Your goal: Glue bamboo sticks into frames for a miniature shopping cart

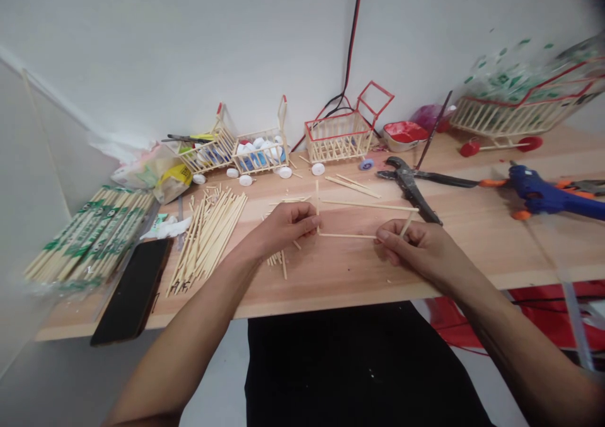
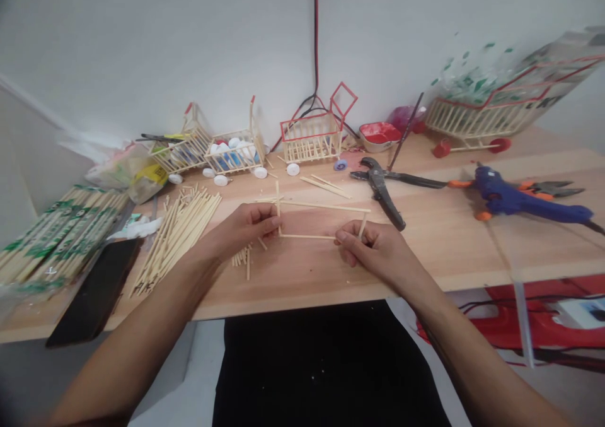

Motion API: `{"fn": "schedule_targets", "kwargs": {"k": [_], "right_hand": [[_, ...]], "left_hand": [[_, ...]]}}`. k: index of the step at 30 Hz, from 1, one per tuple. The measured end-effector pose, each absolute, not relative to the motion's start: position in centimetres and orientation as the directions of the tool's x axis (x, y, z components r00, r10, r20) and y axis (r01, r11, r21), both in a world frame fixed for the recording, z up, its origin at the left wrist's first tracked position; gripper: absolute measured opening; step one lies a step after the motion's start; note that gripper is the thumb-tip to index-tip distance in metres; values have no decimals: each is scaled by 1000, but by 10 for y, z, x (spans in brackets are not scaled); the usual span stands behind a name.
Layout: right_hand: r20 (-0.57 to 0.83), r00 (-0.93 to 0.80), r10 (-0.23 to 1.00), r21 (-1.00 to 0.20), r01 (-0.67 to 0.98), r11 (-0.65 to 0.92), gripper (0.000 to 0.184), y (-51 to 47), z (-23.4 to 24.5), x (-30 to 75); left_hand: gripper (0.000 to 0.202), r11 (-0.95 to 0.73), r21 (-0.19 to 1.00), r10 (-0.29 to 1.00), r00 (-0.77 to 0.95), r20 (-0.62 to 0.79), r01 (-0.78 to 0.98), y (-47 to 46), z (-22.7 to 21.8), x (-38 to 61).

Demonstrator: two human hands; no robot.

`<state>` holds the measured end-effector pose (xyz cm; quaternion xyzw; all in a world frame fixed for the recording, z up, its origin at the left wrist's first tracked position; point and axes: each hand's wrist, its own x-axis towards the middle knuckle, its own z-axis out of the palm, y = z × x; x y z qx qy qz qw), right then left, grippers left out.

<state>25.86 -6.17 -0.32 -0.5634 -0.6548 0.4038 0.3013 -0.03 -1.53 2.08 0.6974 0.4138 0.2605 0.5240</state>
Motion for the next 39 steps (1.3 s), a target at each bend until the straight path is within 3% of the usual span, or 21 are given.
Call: {"fn": "schedule_targets", "kwargs": {"k": [31,39], "right_hand": [[-74,-194,978,-891,454,23,51,-59,-7,263],[-113,-256,960,-925,379,-7,60,-55,-6,267]], "left_hand": [[27,-33,969,868,488,-94,246,-16,19,-1],[35,25,985,879,465,-102,169,-15,17,0]]}}
